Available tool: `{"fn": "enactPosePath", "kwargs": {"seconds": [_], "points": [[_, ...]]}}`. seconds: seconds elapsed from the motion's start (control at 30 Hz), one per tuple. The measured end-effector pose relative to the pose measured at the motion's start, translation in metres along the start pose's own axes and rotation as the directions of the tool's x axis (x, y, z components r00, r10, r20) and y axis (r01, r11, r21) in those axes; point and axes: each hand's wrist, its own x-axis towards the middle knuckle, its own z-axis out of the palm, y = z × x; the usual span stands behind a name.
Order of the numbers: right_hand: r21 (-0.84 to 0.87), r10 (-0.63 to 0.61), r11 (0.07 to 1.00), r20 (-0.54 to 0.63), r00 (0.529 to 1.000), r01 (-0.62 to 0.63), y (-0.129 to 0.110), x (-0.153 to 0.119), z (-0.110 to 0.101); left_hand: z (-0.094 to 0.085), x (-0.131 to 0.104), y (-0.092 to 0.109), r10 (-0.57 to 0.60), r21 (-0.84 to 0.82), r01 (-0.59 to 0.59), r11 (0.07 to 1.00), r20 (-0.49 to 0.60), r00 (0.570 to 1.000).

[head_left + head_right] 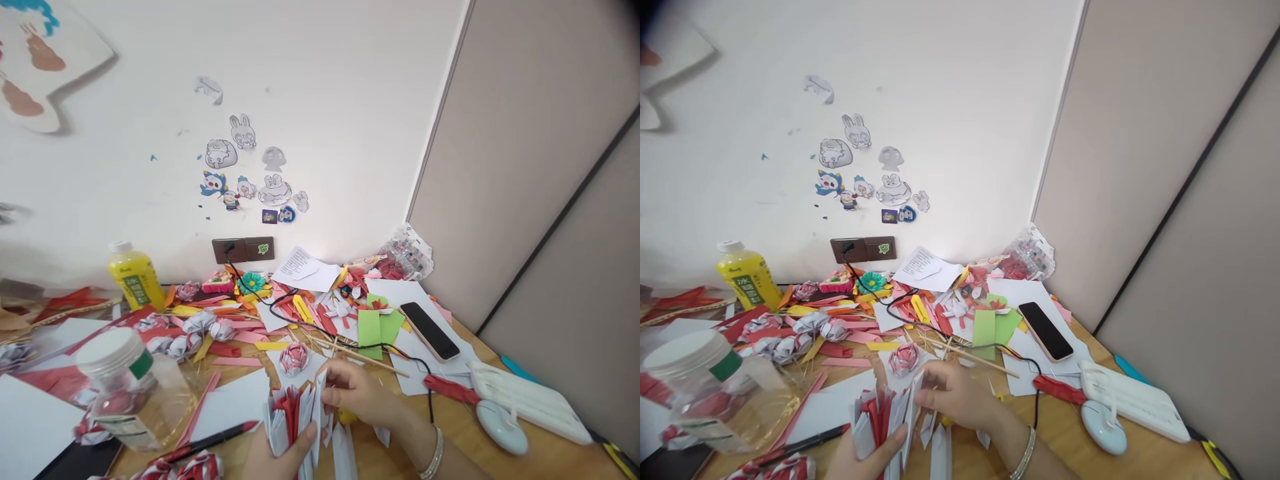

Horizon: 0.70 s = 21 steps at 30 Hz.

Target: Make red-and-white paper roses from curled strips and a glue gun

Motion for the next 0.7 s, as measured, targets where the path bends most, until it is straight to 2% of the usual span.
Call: {"fn": "enactPosePath", "kwargs": {"seconds": [0.07, 0.13, 0.23, 0.3, 0.4, 0.53, 0.63, 0.7], "points": [[0.008, -0.004, 1.000, -0.034, 0.999, 0.004, -0.003, 0.001, 0.003, -0.002, -0.001, 0.006, 0.043, 0.085, -0.040, 0.996, -0.031, 0.999], [-0.059, 0.000, 0.998, -0.108, 0.994, -0.007, -0.007, 0.002, 0.010, -0.002, -0.001, 0.010, 0.091, 0.153, -0.086, 0.984, -0.022, 0.996], [-0.197, 0.016, 0.978, -0.265, 0.964, -0.070, -0.009, 0.003, 0.024, 0.001, -0.003, 0.014, 0.152, 0.208, -0.142, 0.968, -0.032, 0.988], [-0.200, 0.013, 0.976, -0.327, 0.945, -0.082, -0.007, 0.004, 0.030, 0.003, -0.005, 0.015, 0.178, 0.252, -0.160, 0.954, -0.049, 0.983], [-0.090, 0.046, 0.993, -0.291, 0.956, -0.076, -0.005, 0.004, 0.031, 0.005, -0.007, 0.018, 0.178, 0.276, -0.154, 0.949, -0.063, 0.982], [0.014, 0.169, 0.985, -0.244, 0.955, -0.170, -0.004, 0.002, 0.024, 0.003, -0.005, 0.020, 0.165, 0.262, -0.140, 0.955, -0.076, 0.983], [0.078, 0.218, 0.976, -0.240, 0.946, -0.205, -0.005, 0.002, 0.023, 0.000, -0.002, 0.016, 0.165, 0.295, -0.154, 0.943, -0.013, 0.986], [0.225, 0.312, 0.938, -0.213, 0.926, -0.265, -0.005, 0.003, 0.025, -0.004, 0.000, 0.013, 0.161, 0.334, -0.178, 0.926, 0.078, 0.984]]}}
